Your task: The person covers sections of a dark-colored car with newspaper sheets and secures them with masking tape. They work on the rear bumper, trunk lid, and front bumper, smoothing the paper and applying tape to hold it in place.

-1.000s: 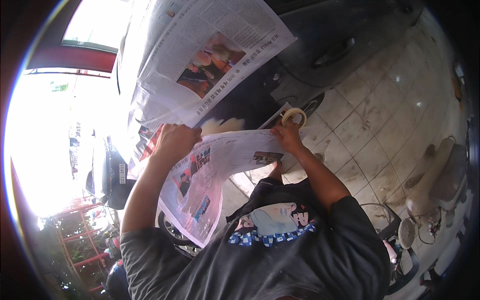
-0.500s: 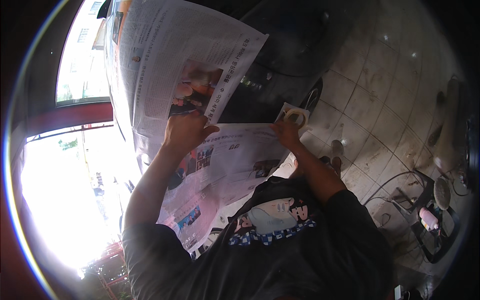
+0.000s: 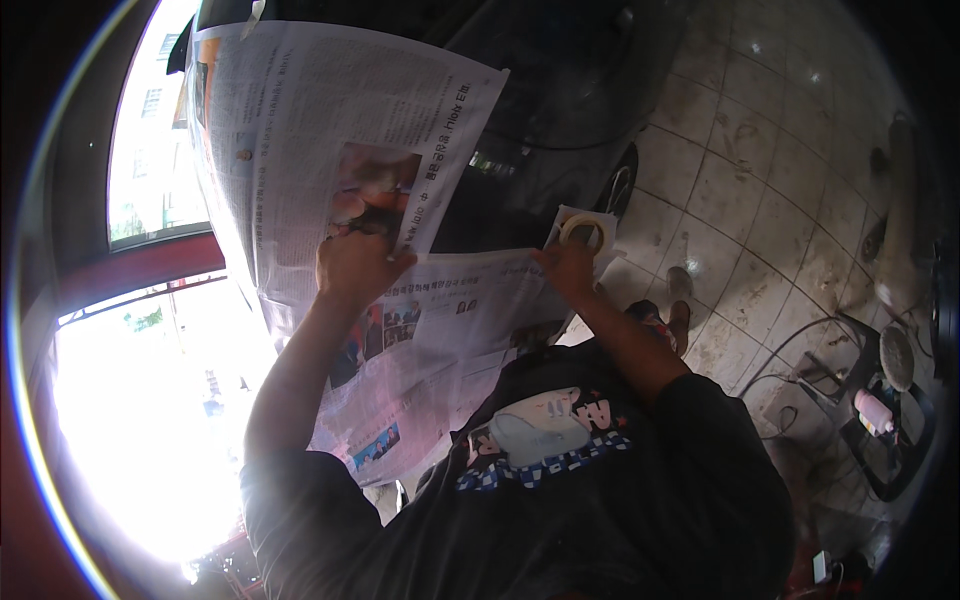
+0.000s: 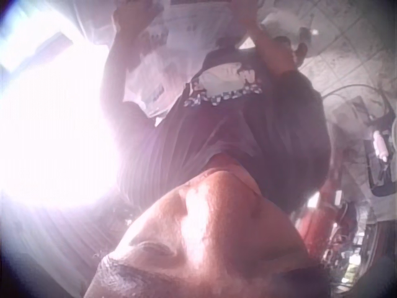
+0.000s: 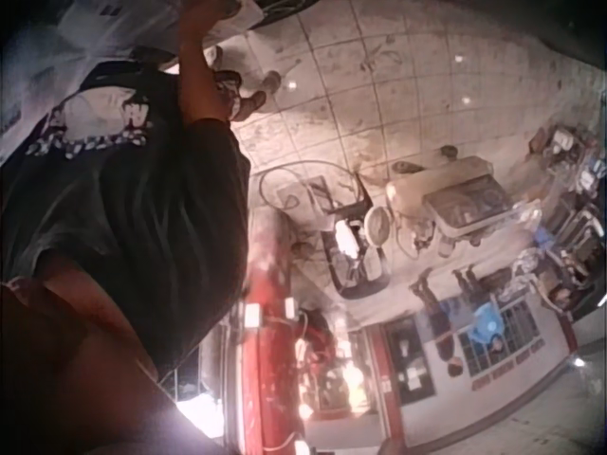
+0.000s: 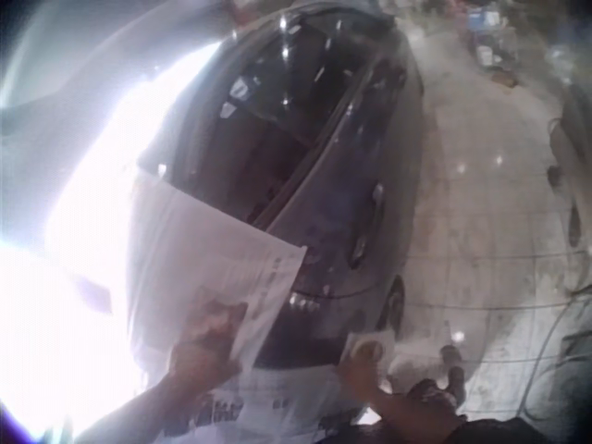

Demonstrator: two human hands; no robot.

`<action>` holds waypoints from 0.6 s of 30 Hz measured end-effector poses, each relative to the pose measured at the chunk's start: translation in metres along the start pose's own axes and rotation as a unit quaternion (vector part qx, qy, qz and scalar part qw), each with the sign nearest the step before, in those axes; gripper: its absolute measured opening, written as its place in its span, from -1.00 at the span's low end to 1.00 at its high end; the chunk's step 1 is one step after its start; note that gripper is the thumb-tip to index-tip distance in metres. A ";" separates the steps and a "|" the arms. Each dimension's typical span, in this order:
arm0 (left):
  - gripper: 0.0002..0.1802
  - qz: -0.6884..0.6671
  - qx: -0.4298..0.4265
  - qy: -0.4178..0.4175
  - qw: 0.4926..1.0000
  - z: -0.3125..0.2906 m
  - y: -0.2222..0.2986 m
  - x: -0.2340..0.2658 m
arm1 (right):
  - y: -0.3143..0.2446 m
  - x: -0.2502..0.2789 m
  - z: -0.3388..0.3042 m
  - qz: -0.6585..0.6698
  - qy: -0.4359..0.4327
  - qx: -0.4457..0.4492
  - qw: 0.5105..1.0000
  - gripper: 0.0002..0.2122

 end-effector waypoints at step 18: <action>-0.41 0.029 0.054 0.045 0.997 -0.024 -0.032 0.025 | 0.055 0.000 0.000 -0.160 -0.028 -0.179 0.970 -0.35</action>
Point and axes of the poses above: each hand's wrist, its own z-axis towards the middle knuckle, its own x-axis out of the back of the hand, y = z × x, the point moved 4 cm from there along z, towards the middle knuckle, and after that the axes turned 11 degrees about -z, right-handed, at the moved point
